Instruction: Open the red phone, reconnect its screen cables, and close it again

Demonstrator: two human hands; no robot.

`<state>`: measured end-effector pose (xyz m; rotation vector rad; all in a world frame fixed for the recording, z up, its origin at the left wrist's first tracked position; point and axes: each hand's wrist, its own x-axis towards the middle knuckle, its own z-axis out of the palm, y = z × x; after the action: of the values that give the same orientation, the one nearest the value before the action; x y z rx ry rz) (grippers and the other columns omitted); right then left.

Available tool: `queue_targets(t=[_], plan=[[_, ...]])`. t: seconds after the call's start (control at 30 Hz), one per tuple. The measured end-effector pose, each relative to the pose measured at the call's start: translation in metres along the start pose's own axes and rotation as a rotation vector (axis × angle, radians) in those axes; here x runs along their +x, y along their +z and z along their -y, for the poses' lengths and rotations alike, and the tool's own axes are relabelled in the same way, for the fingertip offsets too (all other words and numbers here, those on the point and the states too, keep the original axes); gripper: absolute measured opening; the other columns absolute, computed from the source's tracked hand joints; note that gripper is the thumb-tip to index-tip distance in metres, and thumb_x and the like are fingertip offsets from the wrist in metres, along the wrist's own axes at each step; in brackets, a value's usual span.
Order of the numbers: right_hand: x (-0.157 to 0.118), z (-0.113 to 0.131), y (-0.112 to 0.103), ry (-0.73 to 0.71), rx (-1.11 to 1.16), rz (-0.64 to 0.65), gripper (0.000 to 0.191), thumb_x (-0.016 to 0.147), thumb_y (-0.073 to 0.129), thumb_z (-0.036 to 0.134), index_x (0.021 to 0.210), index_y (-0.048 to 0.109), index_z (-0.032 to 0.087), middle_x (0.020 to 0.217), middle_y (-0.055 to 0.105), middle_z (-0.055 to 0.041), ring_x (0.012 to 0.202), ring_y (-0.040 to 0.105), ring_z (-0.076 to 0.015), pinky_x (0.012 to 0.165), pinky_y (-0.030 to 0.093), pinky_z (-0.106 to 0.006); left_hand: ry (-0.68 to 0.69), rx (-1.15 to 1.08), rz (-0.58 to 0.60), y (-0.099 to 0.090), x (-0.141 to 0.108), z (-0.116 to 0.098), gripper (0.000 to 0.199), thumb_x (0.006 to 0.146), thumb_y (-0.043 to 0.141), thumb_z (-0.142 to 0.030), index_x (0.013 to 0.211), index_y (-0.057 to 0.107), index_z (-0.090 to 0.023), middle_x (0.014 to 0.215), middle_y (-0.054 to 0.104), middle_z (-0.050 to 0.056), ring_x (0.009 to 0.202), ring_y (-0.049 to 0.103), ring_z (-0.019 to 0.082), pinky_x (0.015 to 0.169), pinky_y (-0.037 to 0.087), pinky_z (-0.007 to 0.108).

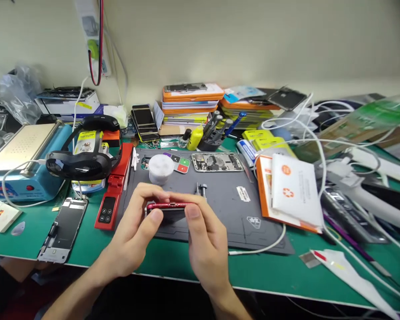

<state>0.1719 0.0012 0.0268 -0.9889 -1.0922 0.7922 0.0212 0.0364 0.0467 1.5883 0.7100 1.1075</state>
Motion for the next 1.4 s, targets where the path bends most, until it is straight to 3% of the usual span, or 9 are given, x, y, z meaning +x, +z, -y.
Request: queue_targets(t=[0.27,0.4,0.53,0.63,0.83,0.93,1.07,1.17,1.4], plan=[[-0.006,-0.002,0.001,-0.087,-0.101,0.001,0.024,0.115,0.051,0.033,0.115,0.074,0.029,0.111,0.080,-0.0024,0.104,0.078,-0.0161,0.090,0.063,-0.026,-0.046,-0.095,-0.084,0.001,-0.008,-0.002,0.009,0.110,0.064,-0.031,0.113,0.072,-0.030,0.115,0.066,0.003,0.120,0.066,0.018,0.104,0.056,0.027],[0.003,-0.001,-0.012,-0.179,-0.205,0.068,0.023,0.114,0.053,0.033,0.112,0.075,0.027,0.105,0.082,-0.0051,0.099,0.080,-0.0193,0.085,0.066,-0.029,0.082,0.224,-0.042,-0.011,-0.006,-0.009,0.017,0.108,0.064,-0.022,0.120,0.073,-0.032,0.115,0.072,0.002,0.114,0.070,0.016,0.101,0.057,0.027],[0.019,0.007,-0.038,-0.348,-0.364,0.290,0.016,0.111,0.063,0.033,0.116,0.076,0.026,0.102,0.084,-0.0046,0.090,0.081,-0.0200,0.080,0.067,-0.030,0.211,0.551,0.062,-0.022,-0.006,-0.023,0.023,0.107,0.062,-0.014,0.123,0.069,-0.029,0.105,0.076,0.001,0.094,0.073,0.014,0.081,0.058,0.022],[0.024,0.016,-0.051,-0.423,-0.432,0.407,0.015,0.109,0.065,0.028,0.121,0.075,0.025,0.103,0.084,-0.0048,0.090,0.082,-0.0202,0.079,0.067,-0.030,0.254,0.633,0.127,-0.024,-0.006,-0.029,0.023,0.108,0.058,-0.013,0.124,0.064,-0.027,0.104,0.075,0.002,0.093,0.075,0.014,0.081,0.060,0.022],[0.014,0.014,-0.047,-0.460,-0.452,0.359,0.019,0.112,0.059,0.029,0.124,0.072,0.023,0.104,0.083,-0.0073,0.094,0.080,-0.0220,0.082,0.067,-0.037,0.318,0.657,0.121,-0.019,-0.006,-0.027,0.022,0.106,0.055,-0.008,0.118,0.060,-0.025,0.104,0.073,0.002,0.096,0.075,0.013,0.088,0.060,0.021],[0.016,0.011,-0.044,-0.471,-0.443,0.333,0.017,0.113,0.058,0.029,0.122,0.070,0.022,0.103,0.082,-0.0071,0.091,0.078,-0.0203,0.080,0.065,-0.035,0.301,0.770,0.128,-0.020,-0.003,-0.035,0.017,0.108,0.053,-0.011,0.117,0.058,-0.025,0.102,0.072,0.001,0.090,0.073,0.012,0.079,0.057,0.021],[0.026,0.017,-0.038,-0.493,-0.480,0.365,0.012,0.111,0.061,0.027,0.114,0.071,0.022,0.098,0.081,-0.0054,0.085,0.075,-0.0176,0.075,0.062,-0.032,0.334,1.050,0.254,-0.026,0.009,-0.053,0.013,0.115,0.052,-0.033,0.119,0.061,-0.024,0.092,0.066,-0.001,0.071,0.066,0.014,0.059,0.045,0.030],[0.029,0.020,-0.033,-0.517,-0.467,0.380,0.009,0.110,0.063,0.028,0.110,0.071,0.022,0.096,0.081,-0.0032,0.084,0.076,-0.0165,0.077,0.061,-0.030,0.390,1.085,0.342,-0.031,0.014,-0.059,0.021,0.116,0.045,-0.029,0.117,0.065,-0.023,0.087,0.062,-0.002,0.067,0.063,0.014,0.060,0.045,0.030],[0.019,-0.002,-0.032,-0.362,-0.447,0.337,0.038,0.109,0.067,0.041,0.143,0.065,0.025,0.130,0.080,-0.0070,0.120,0.077,-0.0207,0.102,0.062,-0.034,0.302,0.880,-0.008,-0.047,-0.008,-0.041,0.023,0.107,0.062,-0.016,0.123,0.073,-0.028,0.097,0.071,-0.002,0.081,0.070,0.009,0.075,0.053,0.018]])
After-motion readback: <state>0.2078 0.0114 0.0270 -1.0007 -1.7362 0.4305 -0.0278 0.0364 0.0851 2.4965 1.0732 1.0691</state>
